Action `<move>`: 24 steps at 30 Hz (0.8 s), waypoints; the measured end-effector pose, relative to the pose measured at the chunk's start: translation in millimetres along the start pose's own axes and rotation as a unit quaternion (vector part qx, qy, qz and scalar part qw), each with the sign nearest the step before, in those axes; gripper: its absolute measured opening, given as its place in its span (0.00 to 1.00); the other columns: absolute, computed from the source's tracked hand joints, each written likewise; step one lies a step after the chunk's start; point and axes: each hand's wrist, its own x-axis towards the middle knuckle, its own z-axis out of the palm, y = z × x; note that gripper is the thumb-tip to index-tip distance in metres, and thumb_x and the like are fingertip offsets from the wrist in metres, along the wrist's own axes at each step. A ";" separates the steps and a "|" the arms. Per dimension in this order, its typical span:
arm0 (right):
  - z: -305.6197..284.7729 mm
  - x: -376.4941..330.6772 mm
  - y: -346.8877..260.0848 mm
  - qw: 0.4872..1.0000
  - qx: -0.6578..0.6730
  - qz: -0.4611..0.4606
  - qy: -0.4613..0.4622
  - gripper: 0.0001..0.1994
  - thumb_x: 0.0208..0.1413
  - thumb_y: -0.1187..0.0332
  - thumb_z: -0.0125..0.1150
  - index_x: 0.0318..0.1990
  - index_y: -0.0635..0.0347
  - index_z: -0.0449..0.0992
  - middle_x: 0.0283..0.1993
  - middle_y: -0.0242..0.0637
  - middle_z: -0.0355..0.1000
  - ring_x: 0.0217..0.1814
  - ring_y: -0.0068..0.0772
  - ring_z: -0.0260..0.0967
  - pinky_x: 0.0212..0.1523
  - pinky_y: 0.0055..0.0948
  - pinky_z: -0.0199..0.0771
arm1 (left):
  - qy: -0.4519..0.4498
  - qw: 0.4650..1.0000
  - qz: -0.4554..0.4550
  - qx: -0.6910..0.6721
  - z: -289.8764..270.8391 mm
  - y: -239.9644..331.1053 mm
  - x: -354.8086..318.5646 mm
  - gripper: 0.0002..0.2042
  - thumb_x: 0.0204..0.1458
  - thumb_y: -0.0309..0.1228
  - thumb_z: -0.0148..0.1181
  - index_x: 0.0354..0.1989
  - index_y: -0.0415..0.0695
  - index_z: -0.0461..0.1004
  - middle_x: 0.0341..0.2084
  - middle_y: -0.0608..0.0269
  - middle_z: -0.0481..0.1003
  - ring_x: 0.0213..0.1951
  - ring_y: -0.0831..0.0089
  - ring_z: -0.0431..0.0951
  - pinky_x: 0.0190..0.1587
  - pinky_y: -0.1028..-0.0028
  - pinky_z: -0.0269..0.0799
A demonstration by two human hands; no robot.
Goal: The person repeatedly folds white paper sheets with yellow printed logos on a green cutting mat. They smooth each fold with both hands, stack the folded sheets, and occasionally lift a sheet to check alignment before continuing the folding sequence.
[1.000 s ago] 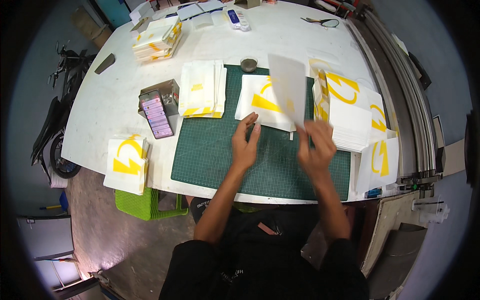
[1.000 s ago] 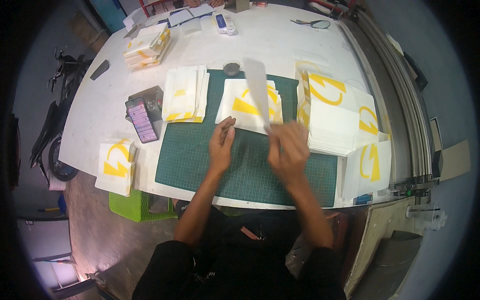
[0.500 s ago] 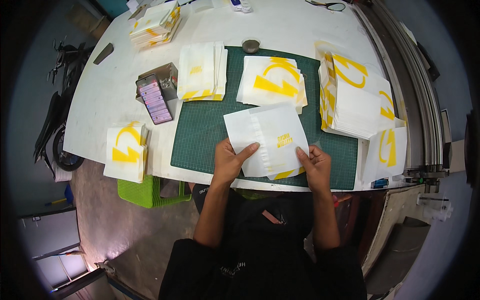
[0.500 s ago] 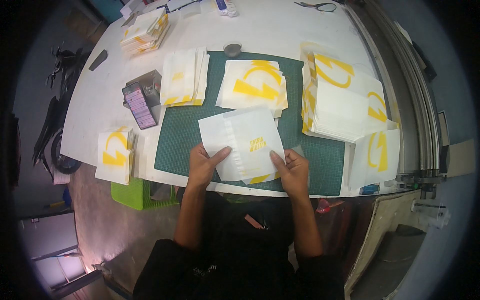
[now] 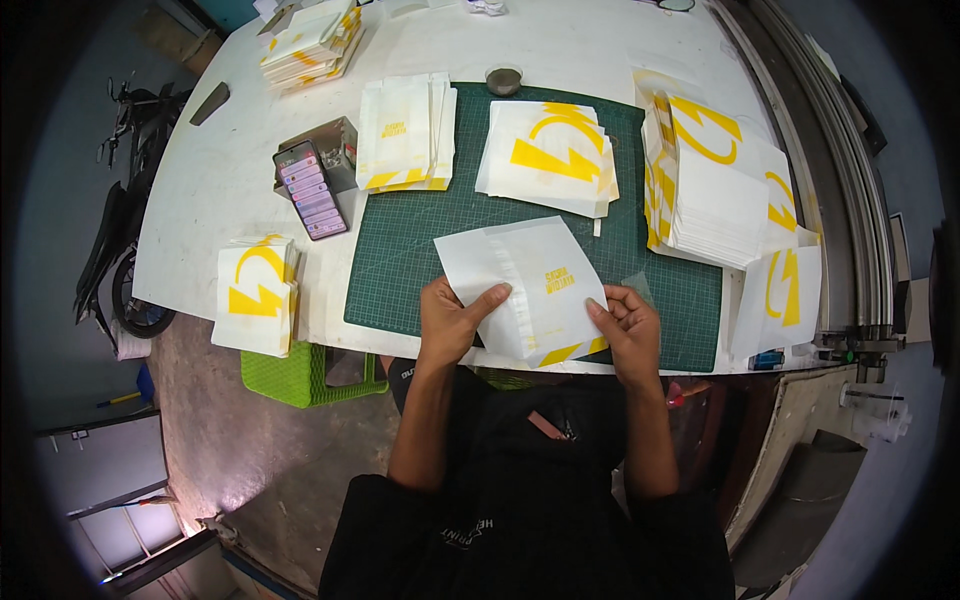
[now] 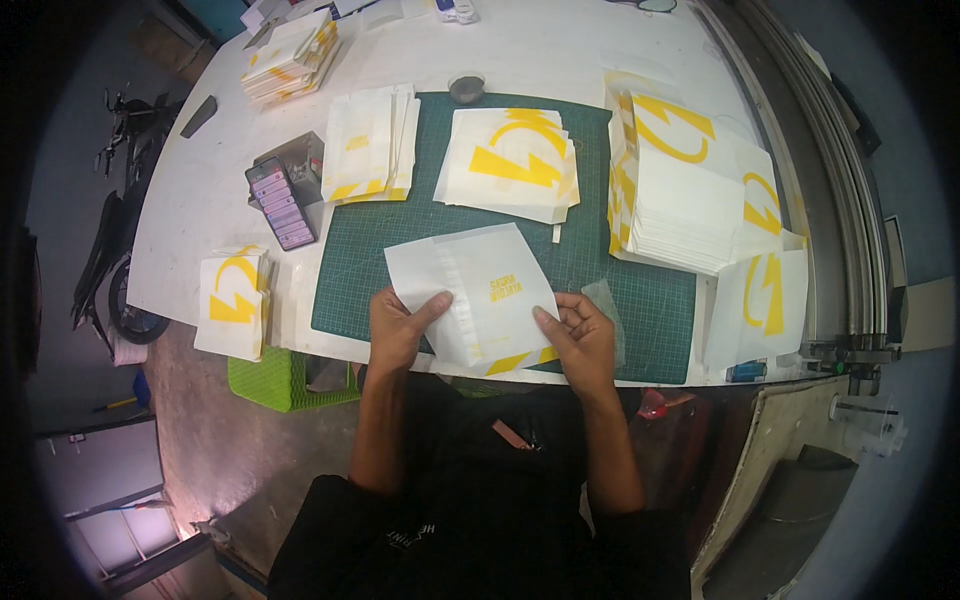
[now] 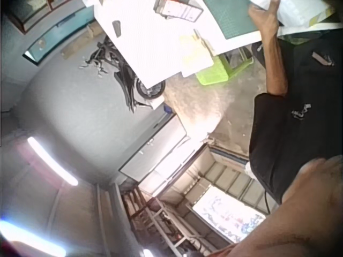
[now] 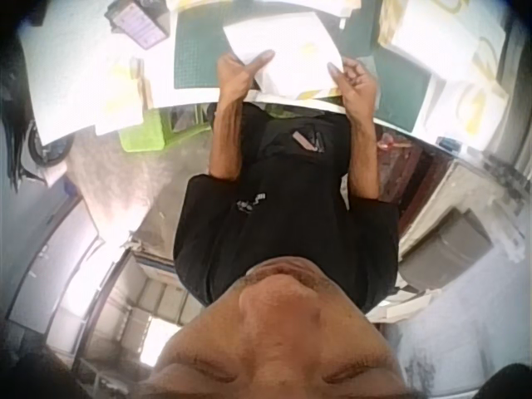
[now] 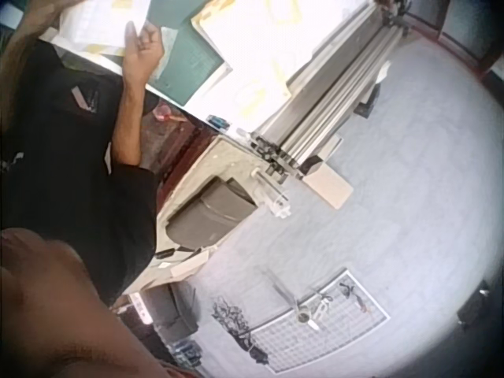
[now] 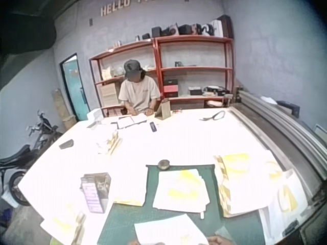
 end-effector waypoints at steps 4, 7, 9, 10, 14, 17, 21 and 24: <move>2.4 -0.9 2.9 0.972 -0.198 -0.118 0.056 0.18 0.61 0.73 0.72 0.56 0.70 0.75 0.48 0.43 0.83 0.50 0.25 0.79 0.53 0.29 0.78 | -0.040 0.999 0.006 0.015 -7.5 3.7 -2.6 0.12 0.54 0.24 0.76 0.44 0.33 0.83 0.38 0.54 0.86 0.38 0.72 0.86 0.43 0.70 0.82; 4.4 2.2 -11.0 0.961 -0.221 -0.162 0.045 0.21 0.58 0.72 0.74 0.57 0.66 0.77 0.48 0.41 0.82 0.52 0.31 0.78 0.55 0.33 0.76 | -0.107 0.993 0.004 0.042 -22.0 11.1 -10.1 0.13 0.51 0.24 0.78 0.44 0.34 0.83 0.39 0.56 0.86 0.39 0.72 0.86 0.44 0.70 0.82; 12.3 5.1 -35.6 0.926 -0.281 -0.251 -0.002 0.21 0.56 0.71 0.75 0.57 0.64 0.79 0.49 0.42 0.82 0.54 0.37 0.77 0.57 0.37 0.74 | -0.154 0.987 -0.003 0.049 -24.2 18.3 -15.6 0.15 0.49 0.23 0.79 0.44 0.34 0.83 0.39 0.56 0.86 0.40 0.73 0.85 0.46 0.70 0.82; 16.1 8.0 -46.4 0.904 -0.309 -0.294 -0.024 0.21 0.56 0.71 0.76 0.57 0.62 0.79 0.49 0.43 0.81 0.55 0.40 0.77 0.58 0.38 0.73 | -0.177 0.983 -0.009 0.048 -23.9 23.0 -17.5 0.15 0.48 0.23 0.80 0.44 0.34 0.83 0.39 0.56 0.86 0.41 0.73 0.85 0.46 0.69 0.82; 22.4 21.7 -65.7 0.872 -0.372 -0.285 -0.140 0.21 0.53 0.67 0.78 0.53 0.61 0.82 0.54 0.43 0.80 0.58 0.46 0.75 0.61 0.42 0.68 | -0.228 0.970 -0.014 0.077 -26.5 30.7 -21.0 0.17 0.46 0.22 0.80 0.44 0.34 0.84 0.40 0.56 0.86 0.43 0.73 0.85 0.48 0.69 0.81; 27.5 24.1 -67.9 0.871 -0.371 -0.264 -0.185 0.19 0.51 0.65 0.79 0.49 0.61 0.84 0.52 0.41 0.79 0.55 0.45 0.75 0.60 0.42 0.66 | -0.255 0.963 -0.013 0.087 -32.4 32.8 -22.9 0.17 0.46 0.22 0.80 0.45 0.35 0.84 0.40 0.55 0.86 0.43 0.72 0.85 0.49 0.68 0.81; 34.4 19.0 -64.5 0.880 -0.338 -0.279 -0.181 0.16 0.49 0.63 0.81 0.43 0.60 0.84 0.41 0.37 0.78 0.48 0.41 0.75 0.54 0.41 0.67 | -0.264 0.959 -0.021 0.097 -34.8 35.2 -23.4 0.18 0.46 0.22 0.80 0.46 0.35 0.84 0.41 0.55 0.86 0.44 0.72 0.85 0.49 0.68 0.81; 35.7 16.4 -62.6 0.873 -0.351 -0.271 -0.203 0.15 0.48 0.64 0.82 0.39 0.60 0.83 0.36 0.35 0.76 0.41 0.37 0.74 0.47 0.38 0.68 | -0.279 0.955 -0.017 0.102 -34.8 38.0 -23.6 0.18 0.46 0.22 0.80 0.46 0.35 0.84 0.41 0.55 0.86 0.44 0.71 0.85 0.49 0.68 0.80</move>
